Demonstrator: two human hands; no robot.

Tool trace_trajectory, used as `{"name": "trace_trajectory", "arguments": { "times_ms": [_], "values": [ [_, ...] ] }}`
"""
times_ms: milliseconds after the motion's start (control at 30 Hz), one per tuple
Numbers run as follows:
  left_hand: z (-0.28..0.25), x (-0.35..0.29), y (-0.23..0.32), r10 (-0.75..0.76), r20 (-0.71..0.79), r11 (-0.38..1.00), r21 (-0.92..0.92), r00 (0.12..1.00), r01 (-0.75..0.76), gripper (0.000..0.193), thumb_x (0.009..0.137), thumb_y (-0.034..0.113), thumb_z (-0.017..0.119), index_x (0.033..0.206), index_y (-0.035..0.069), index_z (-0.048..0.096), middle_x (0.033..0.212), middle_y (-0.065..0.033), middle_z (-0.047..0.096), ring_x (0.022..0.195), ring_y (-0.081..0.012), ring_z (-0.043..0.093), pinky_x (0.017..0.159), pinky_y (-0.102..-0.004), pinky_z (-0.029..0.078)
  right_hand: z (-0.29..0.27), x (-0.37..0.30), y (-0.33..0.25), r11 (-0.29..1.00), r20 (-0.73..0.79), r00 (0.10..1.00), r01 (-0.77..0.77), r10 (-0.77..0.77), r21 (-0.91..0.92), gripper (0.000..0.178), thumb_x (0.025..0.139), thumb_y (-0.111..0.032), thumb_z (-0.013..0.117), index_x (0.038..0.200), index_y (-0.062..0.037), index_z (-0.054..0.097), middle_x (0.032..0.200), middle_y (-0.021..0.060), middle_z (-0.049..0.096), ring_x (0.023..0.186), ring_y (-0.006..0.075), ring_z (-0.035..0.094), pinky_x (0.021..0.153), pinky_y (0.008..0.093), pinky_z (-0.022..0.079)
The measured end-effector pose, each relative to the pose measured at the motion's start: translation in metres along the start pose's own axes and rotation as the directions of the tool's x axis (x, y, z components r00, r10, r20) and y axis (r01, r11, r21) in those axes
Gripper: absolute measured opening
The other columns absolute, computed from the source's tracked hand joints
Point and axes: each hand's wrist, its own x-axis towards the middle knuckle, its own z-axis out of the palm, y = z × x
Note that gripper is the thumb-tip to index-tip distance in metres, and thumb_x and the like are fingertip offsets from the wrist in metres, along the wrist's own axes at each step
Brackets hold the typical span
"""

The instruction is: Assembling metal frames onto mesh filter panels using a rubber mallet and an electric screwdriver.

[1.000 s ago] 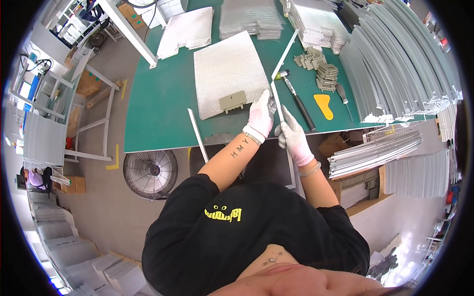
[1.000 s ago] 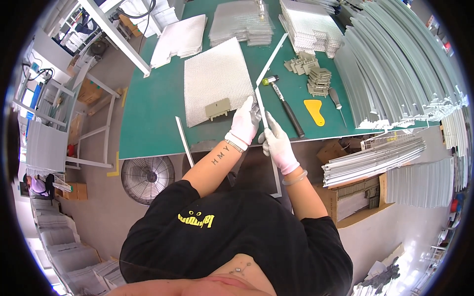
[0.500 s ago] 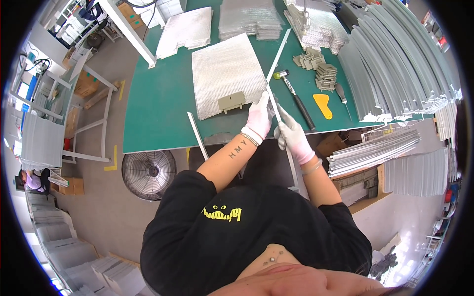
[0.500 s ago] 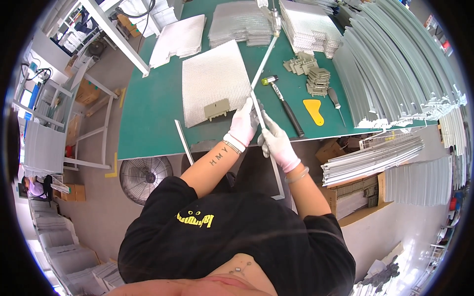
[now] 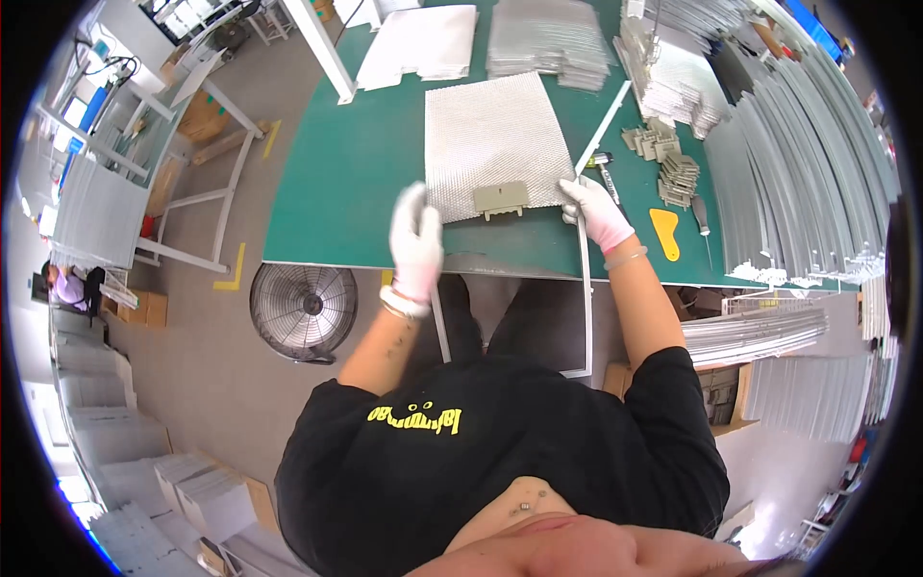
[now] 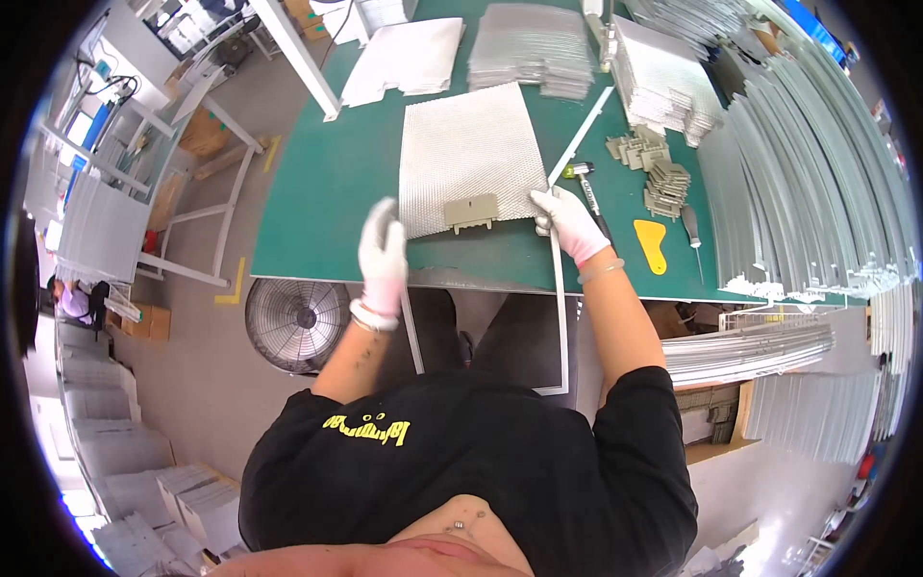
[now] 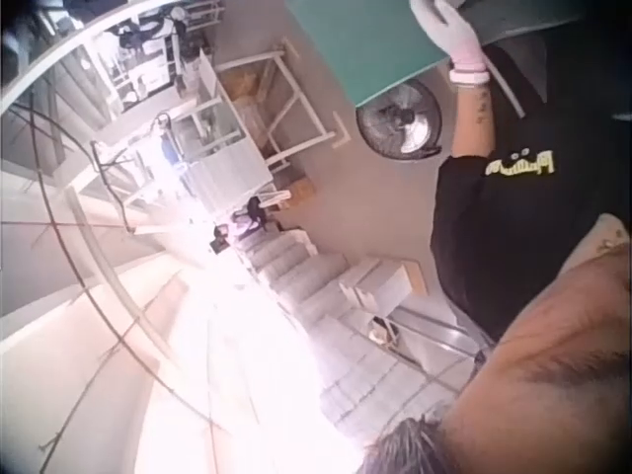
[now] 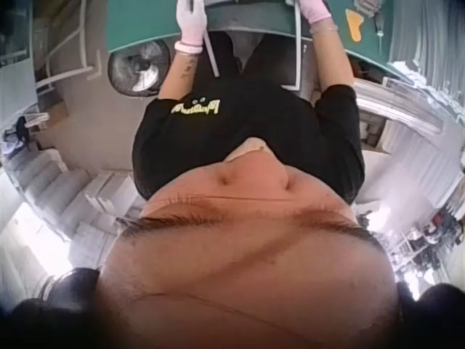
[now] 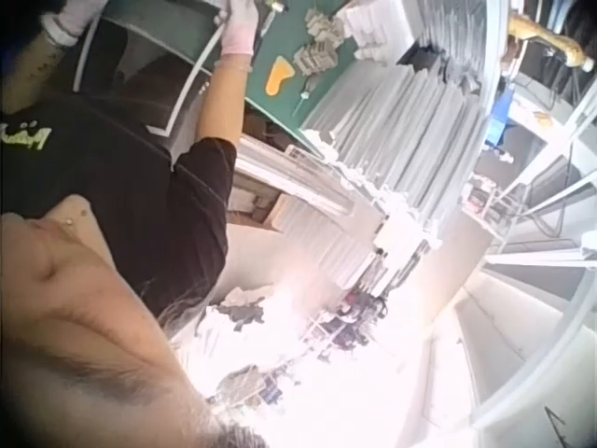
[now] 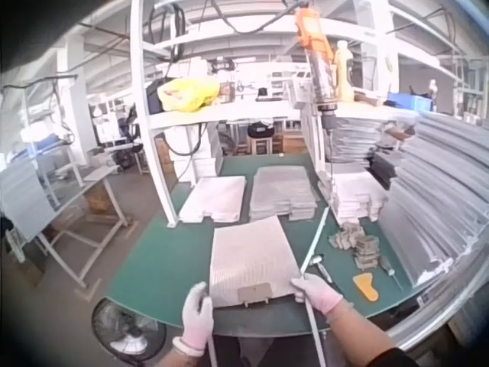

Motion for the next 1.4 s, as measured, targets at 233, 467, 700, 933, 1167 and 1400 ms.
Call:
{"name": "trace_trajectory", "arguments": {
  "times_ms": [233, 467, 700, 933, 1167, 1400],
  "values": [
    [-0.042, 0.046, -0.023, -0.180, 0.644, 0.404, -0.642, 0.744, 0.652, 0.064, 0.108, 0.047, 0.032, 0.146, -0.004, 0.039, 0.142, -0.0141, 0.053, 0.129, -0.0282, 0.052, 0.111, -0.0438, 0.041, 0.014, -0.006, 0.018, 0.988, -0.005, 0.988, 0.153, -0.153, -0.005, 0.023, 0.099, -0.019, 0.064, 0.088, -0.0125, 0.045, 0.071, -0.0022, 0.043, 0.052, 0.0081, 0.040, 0.049, 0.0254, 0.037],
    [-0.057, 0.033, 0.027, -0.291, 0.472, 0.744, -0.436, 0.832, 0.507, 0.059, 0.094, 0.007, 0.066, 0.144, -0.006, 0.040, 0.115, -0.0090, 0.064, 0.098, -0.0138, 0.065, 0.085, -0.0304, 0.058, 0.027, -0.059, 0.000, 0.963, -0.017, 0.962, 0.271, -0.271, 0.009, 0.026, 0.100, -0.021, 0.064, 0.090, -0.0133, 0.041, 0.072, -0.0030, 0.040, 0.056, 0.0079, 0.039, 0.053, 0.0254, 0.036],
    [-0.047, 0.016, 0.063, -0.153, 0.326, 0.792, -0.524, 0.933, 0.313, 0.072, 0.091, -0.001, 0.064, 0.153, -0.006, 0.027, 0.115, -0.0088, 0.063, 0.087, -0.0089, 0.060, 0.077, -0.0228, 0.051, 0.043, -0.091, -0.017, 0.934, -0.048, 0.934, 0.351, -0.355, -0.071, 0.023, 0.102, -0.022, 0.058, 0.118, -0.0053, 0.051, 0.075, -0.0047, 0.044, 0.056, 0.0053, 0.036, 0.054, 0.0233, 0.033],
    [-0.085, -0.018, 0.070, -0.053, 0.320, 0.619, -0.733, 0.946, 0.283, 0.071, 0.096, 0.016, 0.061, 0.154, -0.004, 0.026, 0.148, -0.0135, 0.046, 0.134, -0.0242, 0.047, 0.112, -0.0403, 0.036, 0.081, -0.129, -0.031, 0.913, 0.042, 0.918, 0.397, -0.395, -0.093, 0.024, 0.101, -0.014, 0.052, 0.122, -0.0034, 0.050, 0.075, -0.0032, 0.047, 0.056, 0.0062, 0.037, 0.052, 0.0236, 0.034],
    [-0.132, -0.025, 0.107, -0.013, 0.057, 0.689, -0.723, 0.998, 0.050, 0.058, 0.097, 0.026, 0.065, 0.139, -0.008, 0.046, 0.134, -0.0145, 0.059, 0.119, -0.0233, 0.059, 0.104, -0.0386, 0.045, 0.118, -0.143, -0.078, 0.468, 0.344, 0.670, 0.721, -0.658, -0.510, 0.015, 0.090, -0.014, 0.063, 0.092, 0.0010, 0.064, 0.066, -0.0011, 0.053, 0.055, 0.0080, 0.044, 0.050, 0.0274, 0.036],
    [-0.118, 0.095, 0.163, 0.257, 0.093, 0.869, -0.458, 0.962, -0.188, 0.017, 0.093, 0.002, 0.061, 0.108, -0.002, 0.066, 0.098, -0.0010, 0.067, 0.085, -0.0061, 0.057, 0.076, -0.0247, 0.046, 0.133, -0.095, -0.143, 0.501, 0.148, 0.580, 0.785, -0.801, -0.364, 0.022, 0.088, -0.007, 0.068, 0.073, -0.0047, 0.052, 0.059, -0.0083, 0.046, 0.055, 0.0001, 0.038, 0.047, 0.0235, 0.030]
  ]
}}
